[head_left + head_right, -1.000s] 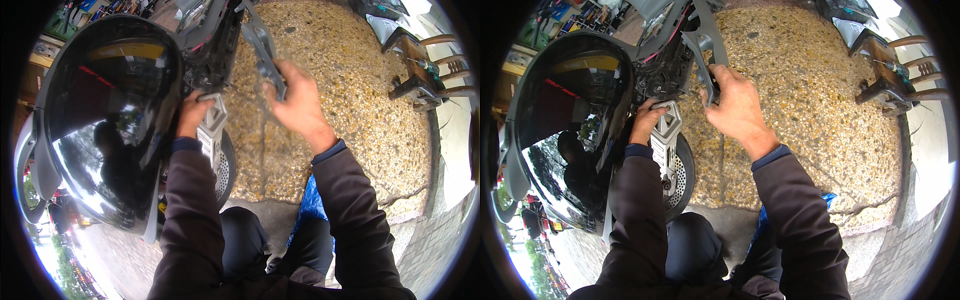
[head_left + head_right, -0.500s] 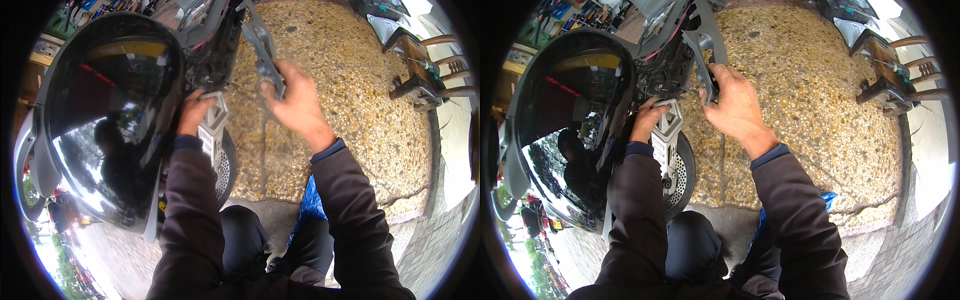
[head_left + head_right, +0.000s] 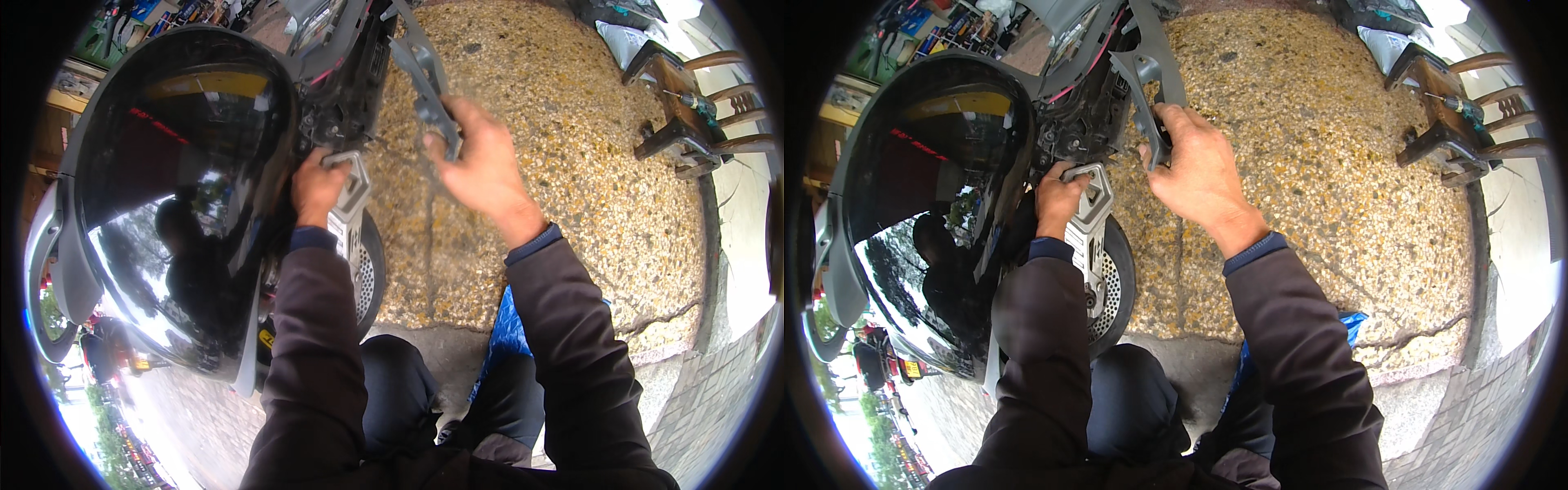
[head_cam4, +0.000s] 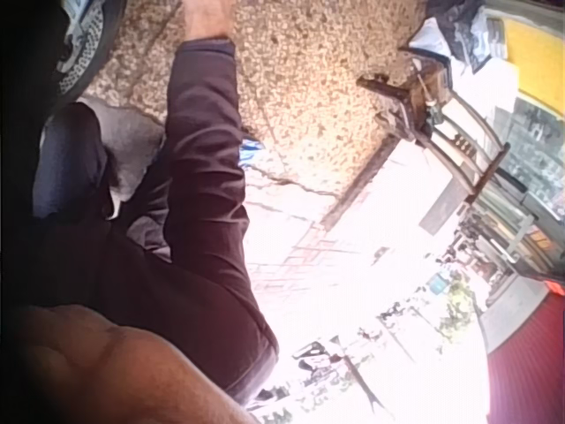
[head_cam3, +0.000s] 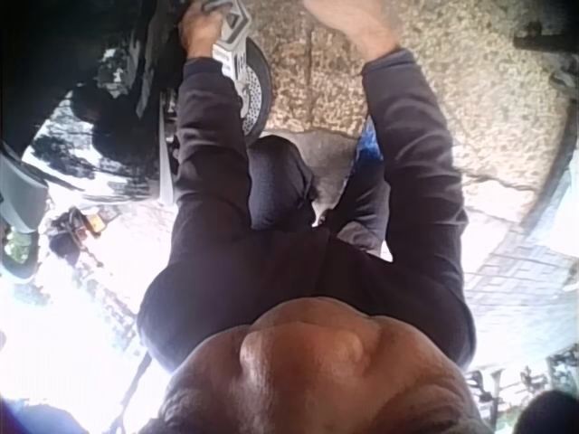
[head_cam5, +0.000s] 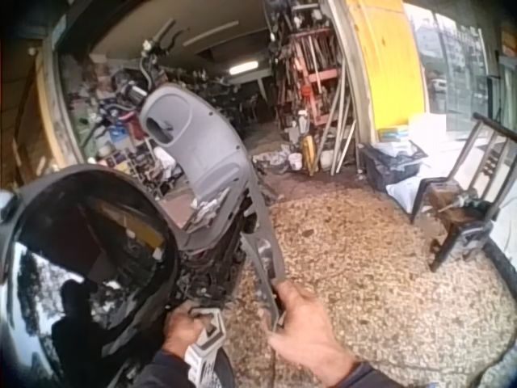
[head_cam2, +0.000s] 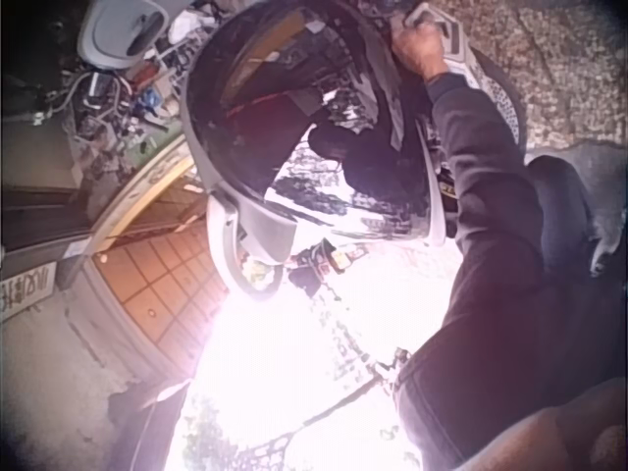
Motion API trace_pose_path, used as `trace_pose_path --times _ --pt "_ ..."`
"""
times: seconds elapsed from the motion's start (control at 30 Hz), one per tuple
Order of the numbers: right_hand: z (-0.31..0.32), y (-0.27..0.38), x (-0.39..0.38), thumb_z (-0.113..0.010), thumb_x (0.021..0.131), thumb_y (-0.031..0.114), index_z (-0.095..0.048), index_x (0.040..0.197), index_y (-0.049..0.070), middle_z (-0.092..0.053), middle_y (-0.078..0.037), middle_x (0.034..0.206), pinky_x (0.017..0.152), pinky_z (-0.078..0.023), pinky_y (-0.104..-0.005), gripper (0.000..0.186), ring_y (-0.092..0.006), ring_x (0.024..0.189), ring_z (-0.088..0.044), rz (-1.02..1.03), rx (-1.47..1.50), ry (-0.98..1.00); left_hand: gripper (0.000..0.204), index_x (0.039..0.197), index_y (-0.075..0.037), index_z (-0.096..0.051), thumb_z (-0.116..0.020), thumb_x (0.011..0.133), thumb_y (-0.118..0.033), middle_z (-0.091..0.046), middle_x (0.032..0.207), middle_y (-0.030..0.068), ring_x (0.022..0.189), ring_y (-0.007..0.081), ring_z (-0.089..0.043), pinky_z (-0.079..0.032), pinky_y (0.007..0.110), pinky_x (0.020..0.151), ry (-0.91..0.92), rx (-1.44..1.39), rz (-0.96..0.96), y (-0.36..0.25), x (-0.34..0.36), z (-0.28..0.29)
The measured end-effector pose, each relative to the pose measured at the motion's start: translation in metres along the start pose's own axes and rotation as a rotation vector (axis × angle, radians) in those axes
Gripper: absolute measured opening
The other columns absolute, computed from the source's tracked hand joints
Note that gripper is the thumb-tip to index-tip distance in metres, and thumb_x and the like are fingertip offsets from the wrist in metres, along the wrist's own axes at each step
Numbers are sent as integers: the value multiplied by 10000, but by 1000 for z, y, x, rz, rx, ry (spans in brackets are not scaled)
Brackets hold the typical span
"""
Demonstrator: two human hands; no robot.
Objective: The person removes a plastic cover from the front of a motorcycle, then uses a cordless drill to remove screws and detach the front fairing. The person handles the fairing and places it aside.
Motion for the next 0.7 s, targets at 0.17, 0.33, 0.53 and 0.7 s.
trace_pose_path --times 0.17,0.33,0.53,0.7 --pt "-3 -2 -1 -703 783 109 -596 1170 -6 -644 -218 1053 828 -519 -452 417 -414 961 -637 -7 -8 6 564 1227 -9 -628 -729 719 -233 -694 1096 176 1004 241 -653 -484 317 888 151 -302 -53 18 15 -13" --pt "-5 -3 -2 -702 786 110 -598 1174 -1 -644 -218 1060 828 -519 -453 417 -412 965 -637 3 -8 -13 528 1196 -10 -645 -721 708 -196 -696 1062 138 937 215 -652 -490 316 853 262 -286 -8 14 20 -15" --pt "-1 -5 -2 -703 783 105 -603 1173 -2 -648 -214 1074 838 -520 -445 417 -408 971 -640 -5 20 -13 534 1232 -115 -642 -745 742 -300 -689 1121 192 1059 320 -652 -494 376 899 114 137 -25 -5 7 -6" --pt "4 -7 -1 -705 775 102 -605 1170 -3 -648 -215 1074 844 -520 -440 421 -405 968 -642 -5 22 -16 507 1204 -170 -661 -752 734 -339 -689 1110 184 1064 372 -635 -501 408 887 31 250 -46 -13 1 1"
Point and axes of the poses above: each hand's wrist, its own x-axis towards the middle knuckle, its own z-axis out of the back of the hand, y = z × x, the point moved 8 cm from there along x, towards the middle knuckle
